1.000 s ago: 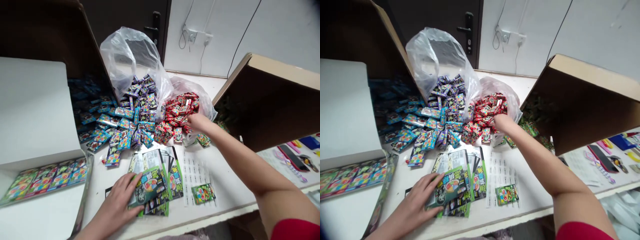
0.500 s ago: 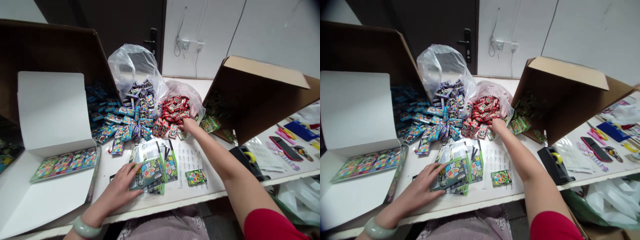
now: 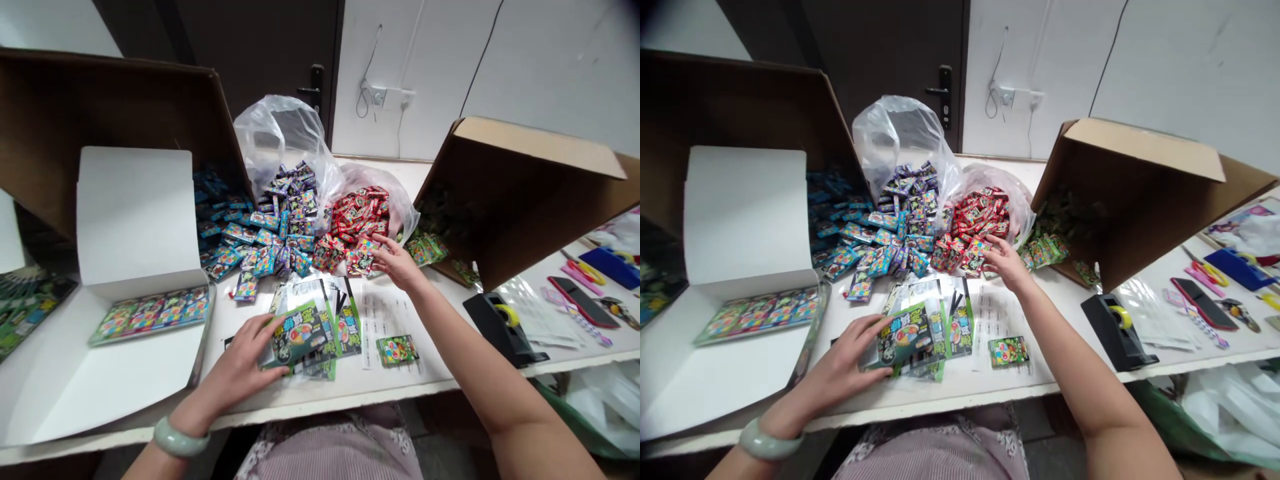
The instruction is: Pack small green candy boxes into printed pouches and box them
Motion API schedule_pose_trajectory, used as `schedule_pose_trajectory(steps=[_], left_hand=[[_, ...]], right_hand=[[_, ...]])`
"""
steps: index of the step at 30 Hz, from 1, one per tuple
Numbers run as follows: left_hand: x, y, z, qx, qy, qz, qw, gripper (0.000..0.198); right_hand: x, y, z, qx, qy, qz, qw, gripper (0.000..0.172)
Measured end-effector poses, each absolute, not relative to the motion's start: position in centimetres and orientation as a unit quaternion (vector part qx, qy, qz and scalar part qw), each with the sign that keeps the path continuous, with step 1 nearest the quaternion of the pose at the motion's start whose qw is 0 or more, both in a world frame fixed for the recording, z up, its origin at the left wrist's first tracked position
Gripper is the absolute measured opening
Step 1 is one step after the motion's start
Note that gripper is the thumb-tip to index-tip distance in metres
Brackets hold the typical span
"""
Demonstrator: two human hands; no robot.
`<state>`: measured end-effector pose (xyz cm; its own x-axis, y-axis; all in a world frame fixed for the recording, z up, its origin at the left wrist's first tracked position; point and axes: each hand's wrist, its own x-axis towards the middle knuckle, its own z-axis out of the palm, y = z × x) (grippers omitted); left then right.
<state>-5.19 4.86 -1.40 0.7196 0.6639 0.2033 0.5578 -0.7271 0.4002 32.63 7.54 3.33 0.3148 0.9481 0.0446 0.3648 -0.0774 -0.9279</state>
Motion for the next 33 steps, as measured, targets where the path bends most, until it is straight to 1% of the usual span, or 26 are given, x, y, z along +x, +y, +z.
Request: schedule_pose_trajectory(steps=[2,4,5,11,16,19,21,24,25,26,27,28,31,32,33], left_hand=[[-5.2,4.7,-1.2,0.912,0.331,0.179,0.16,0.074],[-5.3,4.5,-0.9,0.911,0.332,0.187,0.158,0.076],[-5.4,4.4,-0.8,0.911,0.332,0.189,0.157,0.076],[-6.2,3.9,-0.6,0.911,0.332,0.189,0.157,0.076],[-6.2,3.7,-0.9,0.907,0.336,0.19,0.168,0.077],[-6.3,3.5,-1.1,0.906,0.338,0.19,0.169,0.077],[-6.5,3.4,-1.2,0.905,0.339,0.19,0.173,0.077],[-6.5,3.4,-1.2,0.903,0.335,0.195,0.184,0.076],[-6.5,3.4,-1.2,0.903,0.333,0.196,0.187,0.076],[-6.4,3.4,-1.2,0.903,0.331,0.197,0.188,0.076],[-6.3,3.4,-1.2,0.904,0.331,0.196,0.189,0.076],[-6.2,3.4,-1.1,0.904,0.33,0.194,0.188,0.077],[-6.1,3.4,-1.0,0.905,0.329,0.194,0.185,0.079],[-6.0,3.4,-0.9,0.906,0.326,0.197,0.186,0.08],[-6.0,3.4,-0.8,0.906,0.321,0.201,0.188,0.081]], right_hand=[[31.4,5.8,3.0,-0.616,-0.456,0.407,0.497,0.045],[30.4,4.4,2.6,-0.587,-0.414,0.477,0.507,0.041],[29.9,3.9,2.3,-0.586,-0.401,0.493,0.503,0.037],[27.4,2.5,-0.5,-0.633,-0.418,0.478,0.443,0.022],[26.1,2.7,-2.1,-0.678,-0.486,0.403,0.377,0.02],[26.4,2.2,-1.7,-0.685,-0.536,0.34,0.357,0.031],[26.8,1.5,-1.3,-0.676,-0.598,0.29,0.319,0.042],[27.0,0.6,-1.4,-0.639,-0.716,0.21,0.187,0.066],[27.0,0.4,-1.5,-0.626,-0.741,0.193,0.145,0.072],[26.9,0.2,-1.6,-0.619,-0.754,0.183,0.12,0.075],[26.8,0.1,-1.6,-0.617,-0.759,0.173,0.116,0.074],[26.7,-0.1,-1.4,-0.617,-0.759,0.163,0.131,0.071],[26.5,-0.9,0.5,-0.596,-0.756,0.138,0.235,0.067],[26.5,-1.2,1.5,-0.573,-0.767,0.139,0.254,0.069],[26.5,-1.5,2.6,-0.544,-0.786,0.146,0.256,0.07]])
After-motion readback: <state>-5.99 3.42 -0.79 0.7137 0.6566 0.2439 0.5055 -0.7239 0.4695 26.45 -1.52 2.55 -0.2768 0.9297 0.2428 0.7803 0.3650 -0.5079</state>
